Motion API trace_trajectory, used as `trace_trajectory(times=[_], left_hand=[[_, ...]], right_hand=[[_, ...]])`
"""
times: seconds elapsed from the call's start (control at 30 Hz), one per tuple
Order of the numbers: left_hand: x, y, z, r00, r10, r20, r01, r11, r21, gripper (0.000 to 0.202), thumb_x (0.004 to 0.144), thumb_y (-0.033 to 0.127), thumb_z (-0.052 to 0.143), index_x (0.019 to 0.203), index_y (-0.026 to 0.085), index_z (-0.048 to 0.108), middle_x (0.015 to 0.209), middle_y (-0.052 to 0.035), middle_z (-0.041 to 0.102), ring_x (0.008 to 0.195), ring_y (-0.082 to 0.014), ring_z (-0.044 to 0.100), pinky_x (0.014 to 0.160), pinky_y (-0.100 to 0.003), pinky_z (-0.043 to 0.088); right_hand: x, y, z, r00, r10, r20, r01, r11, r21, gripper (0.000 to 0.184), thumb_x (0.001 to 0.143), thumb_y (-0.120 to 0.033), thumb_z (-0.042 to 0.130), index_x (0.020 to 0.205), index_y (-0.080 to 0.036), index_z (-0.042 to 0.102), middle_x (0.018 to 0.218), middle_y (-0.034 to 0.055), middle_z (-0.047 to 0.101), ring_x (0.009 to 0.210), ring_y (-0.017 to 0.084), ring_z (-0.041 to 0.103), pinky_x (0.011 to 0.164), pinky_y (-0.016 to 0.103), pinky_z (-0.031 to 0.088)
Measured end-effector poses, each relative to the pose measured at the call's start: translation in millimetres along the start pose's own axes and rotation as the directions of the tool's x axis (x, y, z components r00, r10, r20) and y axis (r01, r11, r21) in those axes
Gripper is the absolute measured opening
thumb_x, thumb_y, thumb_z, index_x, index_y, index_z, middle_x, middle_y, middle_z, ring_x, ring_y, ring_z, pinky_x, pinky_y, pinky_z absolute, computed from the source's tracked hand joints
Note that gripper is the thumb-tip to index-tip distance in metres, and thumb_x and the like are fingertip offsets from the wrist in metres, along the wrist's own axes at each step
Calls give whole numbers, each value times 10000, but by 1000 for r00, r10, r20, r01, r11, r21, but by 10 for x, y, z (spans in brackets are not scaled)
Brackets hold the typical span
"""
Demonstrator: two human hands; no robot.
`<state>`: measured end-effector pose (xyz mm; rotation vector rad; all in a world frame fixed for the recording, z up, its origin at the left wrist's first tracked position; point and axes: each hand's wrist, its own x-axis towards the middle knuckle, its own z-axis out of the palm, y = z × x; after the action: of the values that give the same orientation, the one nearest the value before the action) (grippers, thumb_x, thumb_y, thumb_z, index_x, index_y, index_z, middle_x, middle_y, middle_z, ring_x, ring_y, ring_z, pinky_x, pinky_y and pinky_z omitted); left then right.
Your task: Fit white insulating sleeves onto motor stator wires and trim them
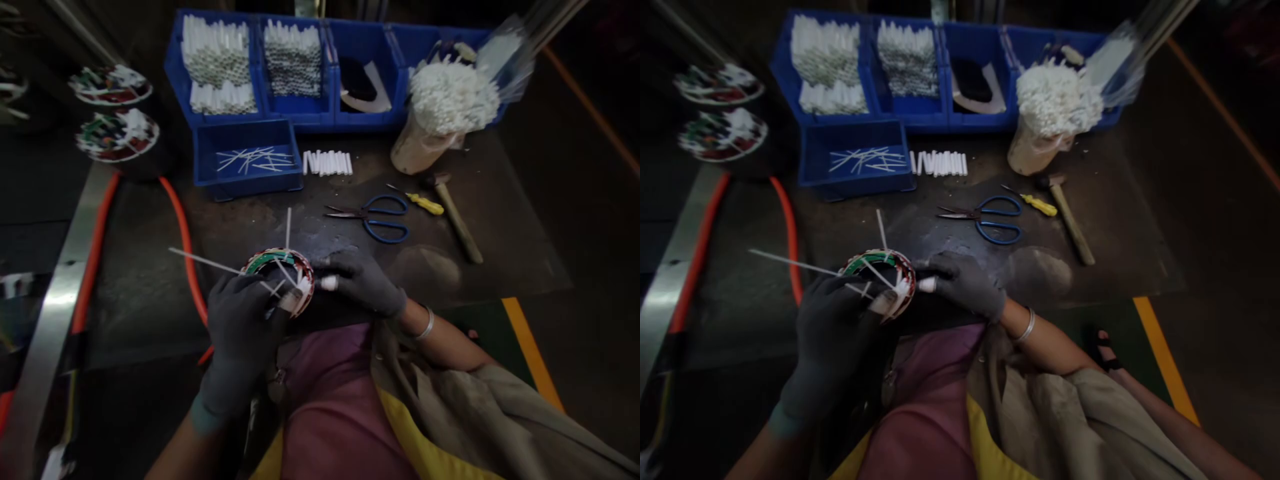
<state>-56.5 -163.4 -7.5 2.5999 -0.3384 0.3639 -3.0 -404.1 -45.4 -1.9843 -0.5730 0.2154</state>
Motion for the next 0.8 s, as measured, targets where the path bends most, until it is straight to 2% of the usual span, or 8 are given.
trace_trajectory(times=[0.07, 0.13, 0.27, 0.33, 0.47, 0.53, 0.67, 0.8], left_hand=[[-12, 10, 21, 1000, -24, -3, 24, 999, 26, 284, 987, 438, 591, 841, 237, 730, 827, -74, 710, 827, -300, 623, 765, -439, 435], [-15, 30, 27, 1000, -25, 4, 25, 999, 39, 298, 994, 423, 574, 823, 232, 725, 813, -78, 704, 822, -303, 620, 765, -439, 431], [-15, 79, 50, 999, -22, -43, 25, 997, 67, 257, 975, 381, 591, 834, 222, 735, 805, -72, 707, 811, -294, 625, 745, -422, 417], [-20, 99, 74, 996, -41, -80, 49, 993, 103, 237, 971, 359, 602, 835, 217, 734, 793, -68, 704, 807, -287, 625, 746, -415, 408], [-35, 126, 97, 994, -29, -102, 44, 988, 148, 226, 982, 352, 590, 857, 220, 726, 799, -61, 709, 813, -282, 630, 767, -414, 407], [-39, 127, 91, 995, -21, -93, 35, 989, 147, 203, 987, 341, 588, 893, 227, 728, 817, -54, 718, 827, -275, 640, 768, -407, 409], [-51, 108, 73, 997, -22, -77, 33, 990, 139, 178, 991, 315, 590, 910, 226, 720, 826, -56, 717, 848, -273, 643, 768, -403, 413], [-75, 93, 70, 997, -39, -74, 49, 988, 144, 210, 991, 312, 581, 839, 220, 693, 812, -66, 703, 833, -279, 625, 772, -412, 420]], right_hand=[[-115, 73, -349, 965, 37, -260, -99, 968, -230, 301, 1020, -416, 581, 1227, -257, 731, 1209, 66, 737, 1119, 250, 667, 1011, 408, 506], [-320, 233, -826, 812, 43, -582, -327, 860, -393, 358, 1027, -331, 485, 1300, -206, 680, 1308, 144, 674, 1230, 314, 599, 1090, 516, 438], [-691, 726, -1661, 670, 241, -702, -701, 518, -490, 505, 892, -320, 541, 1365, -156, 611, 1305, 263, 595, 1228, 482, 538, 968, 668, 426], [-782, 826, -1786, 620, 306, -722, -756, 480, -446, 461, 891, -369, 535, 1297, -173, 629, 1197, 244, 631, 1150, 480, 575, 903, 641, 453], [-902, 440, -1357, 527, 411, -744, -693, 715, -96, 365, 939, -536, 493, 1004, -201, 622, 821, 123, 618, 795, 320, 614, 660, 438, 490], [-967, 143, -944, 564, 533, -631, -564, 806, 177, 443, 980, -645, 442, 1060, -230, 576, 711, 28, 559, 565, 207, 510, 482, 322, 407], [-1043, -176, -243, 853, 485, -190, -422, 857, 295, 413, 979, -639, 539, 971, -229, 585, 761, 16, 602, 641, 183, 545, 569, 302, 473], [-1037, -163, -10, 905, 422, -41, -408, 893, 190, 427, 1026, -595, 482, 997, -196, 633, 907, 53, 670, 819, 217, 604, 735, 334, 528]])
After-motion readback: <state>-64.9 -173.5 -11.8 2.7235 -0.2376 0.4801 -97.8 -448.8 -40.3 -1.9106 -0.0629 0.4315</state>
